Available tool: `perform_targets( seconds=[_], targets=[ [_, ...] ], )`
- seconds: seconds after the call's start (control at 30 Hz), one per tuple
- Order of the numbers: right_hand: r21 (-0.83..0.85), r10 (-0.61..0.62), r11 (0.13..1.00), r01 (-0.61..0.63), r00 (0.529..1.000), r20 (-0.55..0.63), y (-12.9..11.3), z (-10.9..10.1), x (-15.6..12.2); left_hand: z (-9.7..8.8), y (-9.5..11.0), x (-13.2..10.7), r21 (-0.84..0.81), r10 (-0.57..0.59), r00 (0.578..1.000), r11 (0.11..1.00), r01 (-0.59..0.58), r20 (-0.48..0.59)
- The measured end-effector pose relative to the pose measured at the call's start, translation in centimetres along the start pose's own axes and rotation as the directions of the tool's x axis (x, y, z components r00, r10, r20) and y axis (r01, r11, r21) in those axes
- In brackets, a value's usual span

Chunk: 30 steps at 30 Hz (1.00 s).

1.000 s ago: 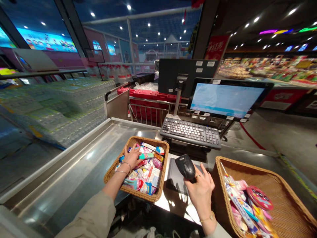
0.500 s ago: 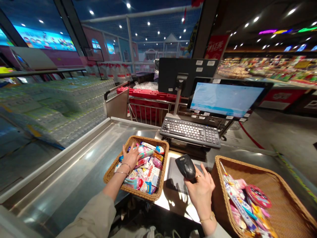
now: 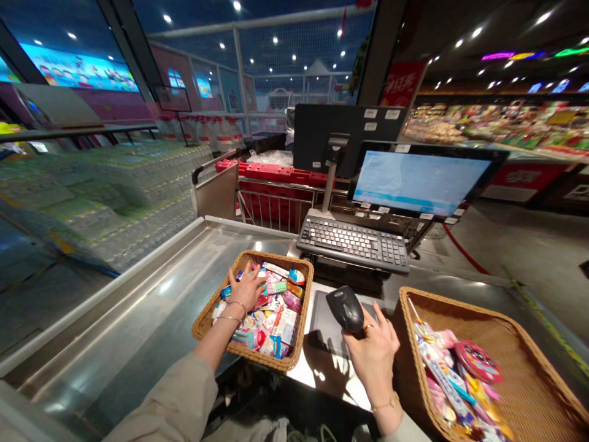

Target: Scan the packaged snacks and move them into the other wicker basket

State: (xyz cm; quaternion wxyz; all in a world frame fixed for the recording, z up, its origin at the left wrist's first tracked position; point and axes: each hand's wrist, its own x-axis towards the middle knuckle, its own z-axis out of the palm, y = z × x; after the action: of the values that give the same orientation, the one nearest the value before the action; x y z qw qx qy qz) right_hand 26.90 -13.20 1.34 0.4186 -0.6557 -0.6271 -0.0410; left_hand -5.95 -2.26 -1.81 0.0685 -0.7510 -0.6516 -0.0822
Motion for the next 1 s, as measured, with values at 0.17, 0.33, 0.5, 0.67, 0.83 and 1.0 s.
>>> perform_targets(
  seconds=[0.17,0.33,0.5,0.67,0.83,1.0],
  targets=[
    [0.006,-0.017,1.000,0.018,1.000,-0.007,-0.1,-0.2,0.2,-0.2,0.6,-1.0,-0.016,0.087,0.996,0.996,-0.087,-0.003],
    [0.011,-0.013,1.000,0.013,1.000,-0.006,-0.2,-0.4,0.2,-0.7,-0.5,-0.8,-0.004,0.054,0.998,0.999,-0.054,0.025],
    [0.019,0.004,1.000,-0.004,1.000,0.005,-0.2,-0.5,0.2,-1.3,-2.2,-0.3,-0.005,0.078,0.994,0.997,-0.078,0.079],
    [0.015,0.002,1.000,-0.002,1.000,0.017,-0.2,-0.4,0.3,-0.8,-1.8,-0.2,0.000,0.094,0.990,0.995,-0.095,0.109],
    [-0.002,0.007,1.000,-0.007,1.000,0.000,-0.2,-0.4,0.4,-0.1,-1.4,-0.4,-0.021,0.099,0.991,0.995,-0.098,0.092],
    [-0.004,0.000,1.000,0.000,1.000,-0.008,0.0,-0.5,0.3,0.4,-0.7,-0.6,0.009,0.028,0.998,1.000,-0.028,0.059]
  ],
)
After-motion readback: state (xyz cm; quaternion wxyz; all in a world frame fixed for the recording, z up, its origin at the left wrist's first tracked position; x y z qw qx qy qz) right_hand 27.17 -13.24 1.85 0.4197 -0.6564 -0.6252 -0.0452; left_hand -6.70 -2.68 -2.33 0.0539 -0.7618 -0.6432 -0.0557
